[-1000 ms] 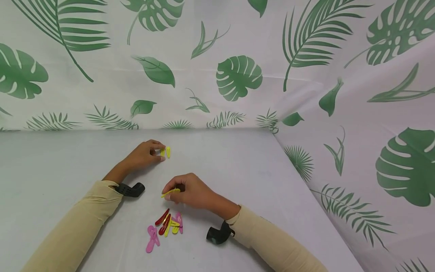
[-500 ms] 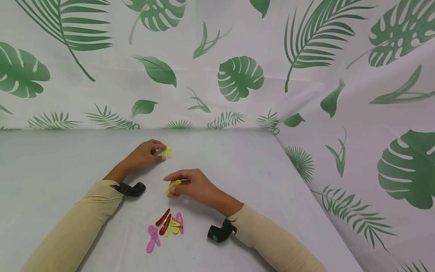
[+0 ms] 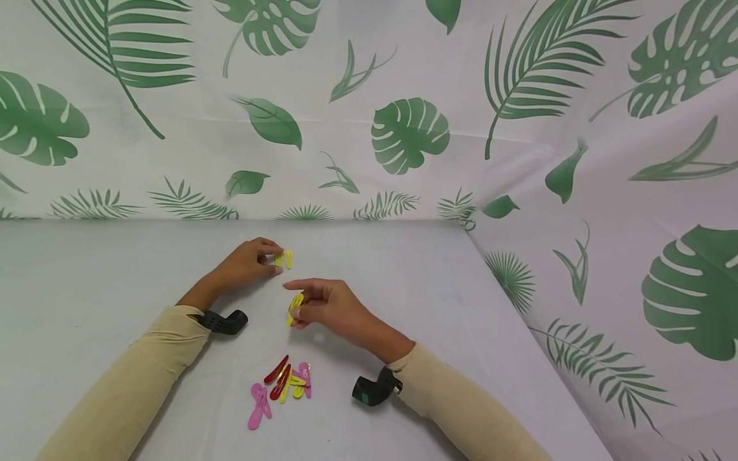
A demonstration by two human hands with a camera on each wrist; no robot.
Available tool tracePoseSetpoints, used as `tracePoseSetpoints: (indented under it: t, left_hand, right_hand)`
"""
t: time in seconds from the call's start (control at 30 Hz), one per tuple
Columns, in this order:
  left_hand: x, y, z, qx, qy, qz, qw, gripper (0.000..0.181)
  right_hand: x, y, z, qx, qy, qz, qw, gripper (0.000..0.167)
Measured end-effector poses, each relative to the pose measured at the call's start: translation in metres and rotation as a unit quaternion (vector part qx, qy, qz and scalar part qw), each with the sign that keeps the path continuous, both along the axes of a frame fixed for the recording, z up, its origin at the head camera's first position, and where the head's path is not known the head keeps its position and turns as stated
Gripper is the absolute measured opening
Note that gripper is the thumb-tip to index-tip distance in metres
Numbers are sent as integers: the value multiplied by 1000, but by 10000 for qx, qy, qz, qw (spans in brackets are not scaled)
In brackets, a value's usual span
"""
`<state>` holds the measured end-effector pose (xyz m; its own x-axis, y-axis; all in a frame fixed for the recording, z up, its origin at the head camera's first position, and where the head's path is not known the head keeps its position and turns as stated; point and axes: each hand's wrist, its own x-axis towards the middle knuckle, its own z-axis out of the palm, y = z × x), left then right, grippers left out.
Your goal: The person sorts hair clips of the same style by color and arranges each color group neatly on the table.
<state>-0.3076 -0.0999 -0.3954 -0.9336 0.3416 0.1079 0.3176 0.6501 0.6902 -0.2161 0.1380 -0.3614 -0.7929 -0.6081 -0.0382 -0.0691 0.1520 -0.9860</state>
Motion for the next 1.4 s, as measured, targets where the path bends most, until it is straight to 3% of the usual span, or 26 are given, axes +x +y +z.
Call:
tracePoseSetpoints:
  t: [0.2, 0.33, 0.7, 1.17, 1.4]
  left_hand:
    - [-1, -1, -1, 32, -34, 30, 10000, 46]
    - [-1, -1, 0, 2, -92, 64, 9999, 47]
    - [-4, -1, -4, -35, -130, 89, 9999, 47]
    - [0, 2, 2, -116, -208, 129, 9996, 49]
    - [-1, 1, 2, -114, -241, 101, 9996, 49]
  right_hand:
    - [-7, 0, 2, 113, -54, 83, 9999, 27]
    - [-12, 0, 2, 301, 158, 144, 9993, 28]
    - [-35, -2, 1, 358, 688, -350, 9964, 28]
    - [-70, -12, -2, 413, 801, -613, 9940, 27]
    - [-86, -20, -2, 799, 964, -850, 9885, 26]
